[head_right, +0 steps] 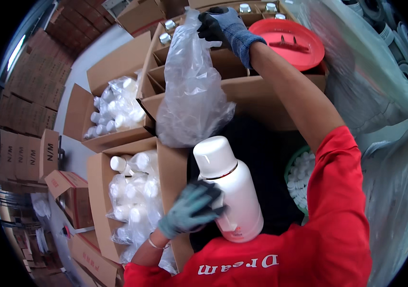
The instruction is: The person assembles components for a large white insulated bottle by hand, wraps the finished bottle in a plastic bag, and then moves cardboard boxes containing various bottle parts in a warehouse.
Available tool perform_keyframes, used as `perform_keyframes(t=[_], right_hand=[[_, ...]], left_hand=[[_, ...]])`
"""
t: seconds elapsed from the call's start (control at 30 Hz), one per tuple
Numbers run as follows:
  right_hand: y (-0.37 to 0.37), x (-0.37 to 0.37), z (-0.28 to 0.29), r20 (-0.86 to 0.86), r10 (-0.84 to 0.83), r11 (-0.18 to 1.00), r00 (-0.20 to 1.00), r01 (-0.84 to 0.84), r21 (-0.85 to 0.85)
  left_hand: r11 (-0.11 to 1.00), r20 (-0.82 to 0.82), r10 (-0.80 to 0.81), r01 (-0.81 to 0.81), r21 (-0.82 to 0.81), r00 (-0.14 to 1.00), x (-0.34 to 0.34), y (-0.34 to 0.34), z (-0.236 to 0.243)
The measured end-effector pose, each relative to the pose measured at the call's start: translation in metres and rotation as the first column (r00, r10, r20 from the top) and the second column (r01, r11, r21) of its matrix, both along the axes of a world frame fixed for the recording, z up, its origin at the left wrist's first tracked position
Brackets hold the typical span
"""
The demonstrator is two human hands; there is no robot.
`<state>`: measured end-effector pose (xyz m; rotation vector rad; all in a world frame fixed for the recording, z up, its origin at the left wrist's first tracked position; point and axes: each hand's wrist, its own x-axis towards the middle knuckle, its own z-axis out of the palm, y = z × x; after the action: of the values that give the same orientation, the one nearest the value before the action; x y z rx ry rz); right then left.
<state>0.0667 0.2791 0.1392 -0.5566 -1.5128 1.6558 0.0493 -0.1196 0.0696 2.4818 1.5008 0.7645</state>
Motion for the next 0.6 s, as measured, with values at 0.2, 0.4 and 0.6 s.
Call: perform_keyframes(t=[0.2, 0.4, 0.6], right_hand=[[0.023, -0.019, 0.002, -0.011, 0.177, 0.937, 0.984, -0.172, -0.304], [-0.017, -0.026, -0.022, 0.264, 0.149, 0.985, 0.953, -0.166, 0.045], [-0.112, 0.052, -0.016, 0.087, -0.262, 0.640, 0.961, 0.106, 0.761]], left_hand=[[0.732, 0.153, 0.611, -0.628, 0.265, 0.777, -0.063, 0.059, 0.026], [0.774, 0.306, 0.511, -0.584, 0.243, 0.804, -0.108, 0.133, -0.049], [0.940, 0.991, 0.123, -0.312, -0.135, -0.058, -0.068, 0.191, -0.013]])
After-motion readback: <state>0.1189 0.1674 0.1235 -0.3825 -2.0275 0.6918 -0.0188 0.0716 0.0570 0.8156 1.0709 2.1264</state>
